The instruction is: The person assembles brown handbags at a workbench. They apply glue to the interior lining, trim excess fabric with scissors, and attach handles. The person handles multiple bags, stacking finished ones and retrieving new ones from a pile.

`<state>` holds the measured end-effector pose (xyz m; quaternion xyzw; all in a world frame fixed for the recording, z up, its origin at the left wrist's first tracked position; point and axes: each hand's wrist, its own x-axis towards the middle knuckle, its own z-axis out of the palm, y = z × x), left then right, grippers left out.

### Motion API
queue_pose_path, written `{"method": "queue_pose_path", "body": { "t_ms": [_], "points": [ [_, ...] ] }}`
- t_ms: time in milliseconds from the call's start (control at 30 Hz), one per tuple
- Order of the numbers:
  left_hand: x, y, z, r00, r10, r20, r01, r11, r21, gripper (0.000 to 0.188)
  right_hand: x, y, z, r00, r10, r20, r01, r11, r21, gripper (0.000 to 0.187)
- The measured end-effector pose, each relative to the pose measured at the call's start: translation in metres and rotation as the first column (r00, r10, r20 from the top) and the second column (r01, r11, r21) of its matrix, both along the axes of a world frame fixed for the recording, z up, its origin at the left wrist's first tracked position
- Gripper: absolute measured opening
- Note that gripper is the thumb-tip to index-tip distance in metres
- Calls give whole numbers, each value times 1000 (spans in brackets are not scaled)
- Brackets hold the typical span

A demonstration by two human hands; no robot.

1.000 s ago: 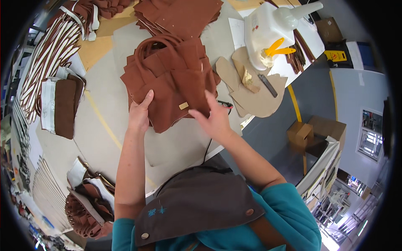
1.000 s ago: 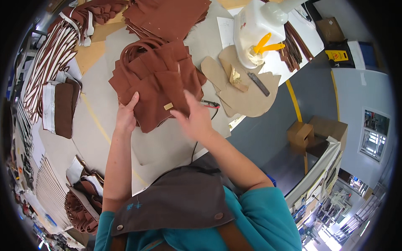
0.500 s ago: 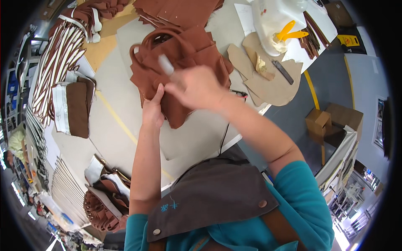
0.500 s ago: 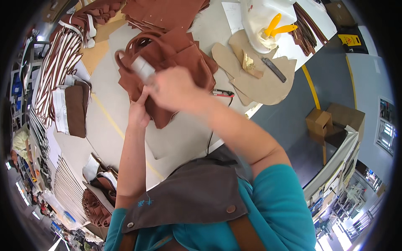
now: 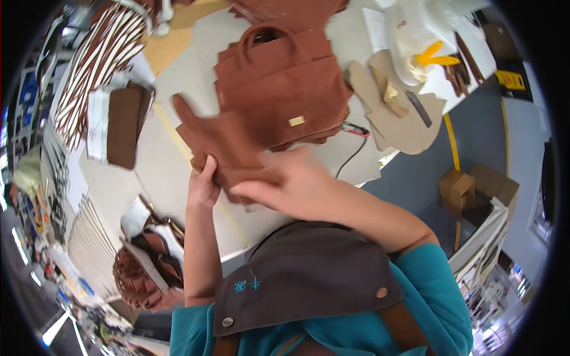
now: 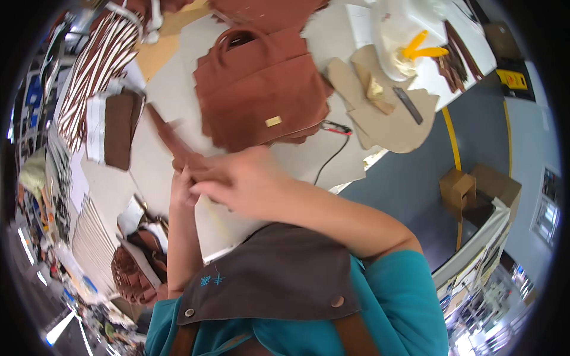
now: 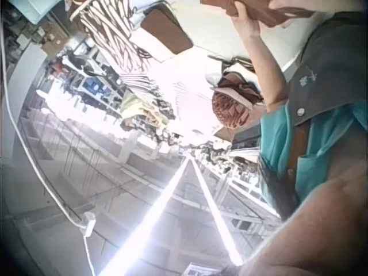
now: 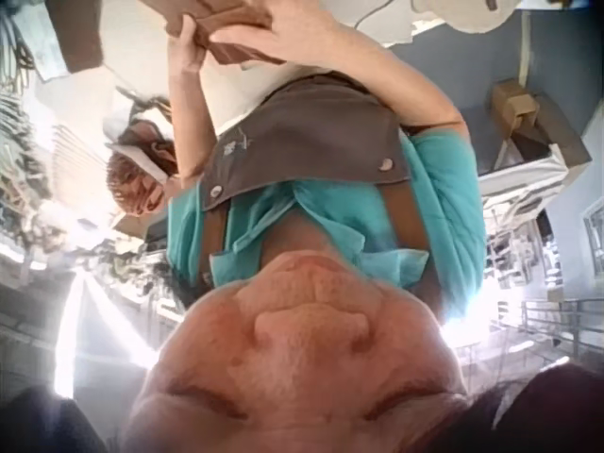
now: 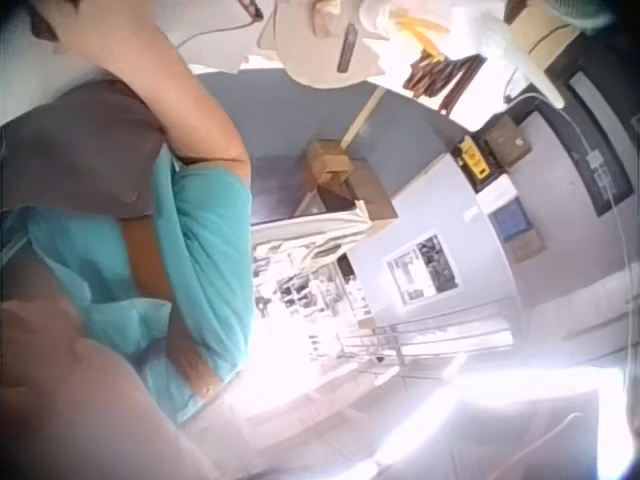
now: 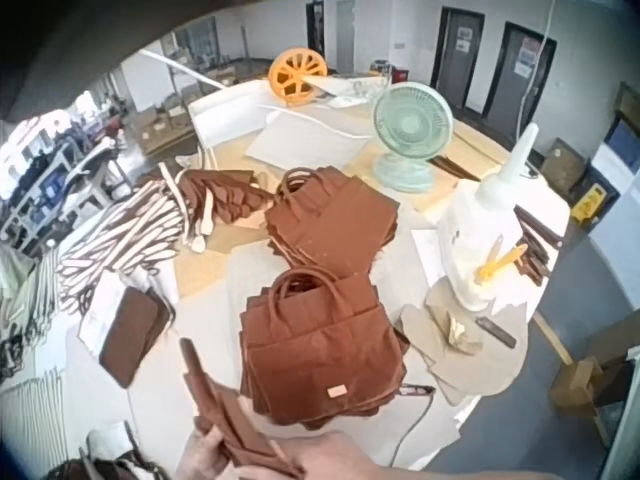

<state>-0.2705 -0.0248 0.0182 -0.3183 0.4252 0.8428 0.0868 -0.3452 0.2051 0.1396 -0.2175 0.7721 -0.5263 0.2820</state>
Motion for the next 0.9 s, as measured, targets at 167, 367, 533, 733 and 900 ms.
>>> {"method": "queue_pose_path", "body": {
  "t_ms": [167, 367, 533, 733, 900],
  "points": [
    [62, -42, 29, 929, -192, 315, 292, 905, -309, 38, 49, 30, -91, 787, -161, 596, 229, 973, -39, 33],
    [95, -76, -28, 953, -32, 302, 203, 807, -555, 24, 108, 28, -170, 774, -293, 562, 307, 949, 72, 32],
    [105, -27, -29, 942, -322, -96, -103, -5, -995, 20, 103, 27, -158, 714, -301, 632, 306, 946, 105, 28],
    [109, -2, -55, 831, -450, 326, 171, -352, -920, 71, 111, 31, -167, 766, -363, 530, 303, 932, 201, 26],
    [114, -17, -50, 837, -444, 319, 156, -366, -918, 72, 116, 42, -161, 713, -273, 646, 327, 944, 39, 34]
  ]
}}
